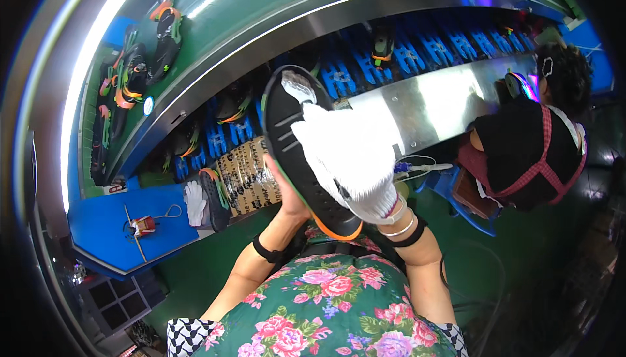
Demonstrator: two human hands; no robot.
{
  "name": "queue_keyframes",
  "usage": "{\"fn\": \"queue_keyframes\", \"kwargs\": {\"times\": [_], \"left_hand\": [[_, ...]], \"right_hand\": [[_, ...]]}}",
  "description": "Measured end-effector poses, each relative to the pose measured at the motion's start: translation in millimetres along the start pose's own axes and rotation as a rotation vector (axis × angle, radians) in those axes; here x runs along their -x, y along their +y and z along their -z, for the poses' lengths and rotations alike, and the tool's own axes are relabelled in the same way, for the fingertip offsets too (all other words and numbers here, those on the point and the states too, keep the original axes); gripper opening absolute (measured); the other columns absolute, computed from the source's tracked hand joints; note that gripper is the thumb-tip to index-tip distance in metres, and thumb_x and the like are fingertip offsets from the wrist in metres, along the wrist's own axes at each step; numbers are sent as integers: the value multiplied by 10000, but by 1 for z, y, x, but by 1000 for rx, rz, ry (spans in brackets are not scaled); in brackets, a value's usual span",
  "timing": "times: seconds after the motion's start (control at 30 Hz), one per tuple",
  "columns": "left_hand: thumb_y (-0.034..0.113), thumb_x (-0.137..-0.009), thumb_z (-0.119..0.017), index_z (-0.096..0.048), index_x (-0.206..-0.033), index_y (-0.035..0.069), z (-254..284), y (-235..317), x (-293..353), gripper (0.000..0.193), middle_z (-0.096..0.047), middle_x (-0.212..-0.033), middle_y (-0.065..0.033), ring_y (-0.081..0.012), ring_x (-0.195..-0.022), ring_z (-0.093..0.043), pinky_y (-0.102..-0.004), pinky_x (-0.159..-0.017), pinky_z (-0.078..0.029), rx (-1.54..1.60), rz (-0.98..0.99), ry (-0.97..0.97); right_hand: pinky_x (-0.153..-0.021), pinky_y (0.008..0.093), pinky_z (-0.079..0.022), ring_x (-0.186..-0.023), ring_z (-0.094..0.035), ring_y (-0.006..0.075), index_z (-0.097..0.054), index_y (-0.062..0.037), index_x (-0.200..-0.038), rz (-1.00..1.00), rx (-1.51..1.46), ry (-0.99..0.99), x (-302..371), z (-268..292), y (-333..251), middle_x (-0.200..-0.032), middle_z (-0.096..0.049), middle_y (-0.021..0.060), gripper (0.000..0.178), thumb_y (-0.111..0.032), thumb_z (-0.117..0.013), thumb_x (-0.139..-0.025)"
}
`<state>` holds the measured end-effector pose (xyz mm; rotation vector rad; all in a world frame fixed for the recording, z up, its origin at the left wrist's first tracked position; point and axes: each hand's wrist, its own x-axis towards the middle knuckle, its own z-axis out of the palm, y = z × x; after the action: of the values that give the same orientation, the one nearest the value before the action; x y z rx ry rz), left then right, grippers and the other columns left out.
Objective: Apply adhesive to the edges and bottom of shoe soles using a manual brush applicator.
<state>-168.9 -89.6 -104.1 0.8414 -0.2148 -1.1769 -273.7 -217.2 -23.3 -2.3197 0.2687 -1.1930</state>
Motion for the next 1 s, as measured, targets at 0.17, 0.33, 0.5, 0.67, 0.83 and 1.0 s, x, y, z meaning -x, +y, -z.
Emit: {"fn": "queue_keyframes", "kwargs": {"times": [0.17, 0.33, 0.5, 0.67, 0.83, 1.0], "left_hand": [[895, -896, -164, -384, -1551, 80, 14, 8, 3, 1069, -518, -1495, -114, -283, -1343, -530, -434, -1144, -419, -14, 86, 52], [892, -899, -143, -397, -1553, 105, 35, 24, 8, 1054, -525, -1488, -103, -279, -1333, -538, -432, -1140, -425, -9, 19, 34], [930, -861, -162, -375, -1557, 104, 84, 19, 7, 1101, -521, -1485, -122, -297, -1347, -522, -474, -1155, -401, 619, -3, -432], [873, -914, -132, -338, -1581, 124, 63, 47, 19, 1024, -465, -1544, -108, -287, -1393, -479, -453, -1185, -368, -24, -52, -23], [833, -949, -143, -363, -1565, 132, 108, 48, 25, 959, -495, -1510, -97, -262, -1351, -519, -438, -1156, -407, 107, -25, -54], [853, -934, -195, -364, -1551, 120, 167, 32, 23, 974, -530, -1462, -104, -250, -1250, -582, -411, -1108, -450, -169, -155, 109]], "right_hand": [[-957, 412, -515, -1071, -683, 311, -729, -42, -1211, -53, -120, -122, 6, -15, -20, -1197, -729, 126, 408, -55, -758, -805], [-762, 342, -562, -851, -722, 275, -765, -30, -939, -256, -233, 139, -13, -34, -35, -969, -751, 153, 210, 54, -798, -749], [-854, 391, -550, -964, -718, 286, -768, -71, -1093, 9, -143, -102, -10, -56, -57, -1102, -758, 116, 334, -21, -792, -763], [-755, 357, -570, -843, -733, 272, -737, -42, -859, -274, -337, 231, -15, -74, -61, -925, -753, 157, 141, 45, -783, -758], [-806, 383, -558, -922, -721, 296, -774, -56, -1090, 12, -94, -52, -9, -83, -74, -1081, -755, 160, 342, -18, -791, -750], [-778, 390, -564, -881, -730, 280, -776, -43, -925, -269, -558, 51, 3, -105, -88, -1004, -767, 146, 184, 8, -789, -748]]}}
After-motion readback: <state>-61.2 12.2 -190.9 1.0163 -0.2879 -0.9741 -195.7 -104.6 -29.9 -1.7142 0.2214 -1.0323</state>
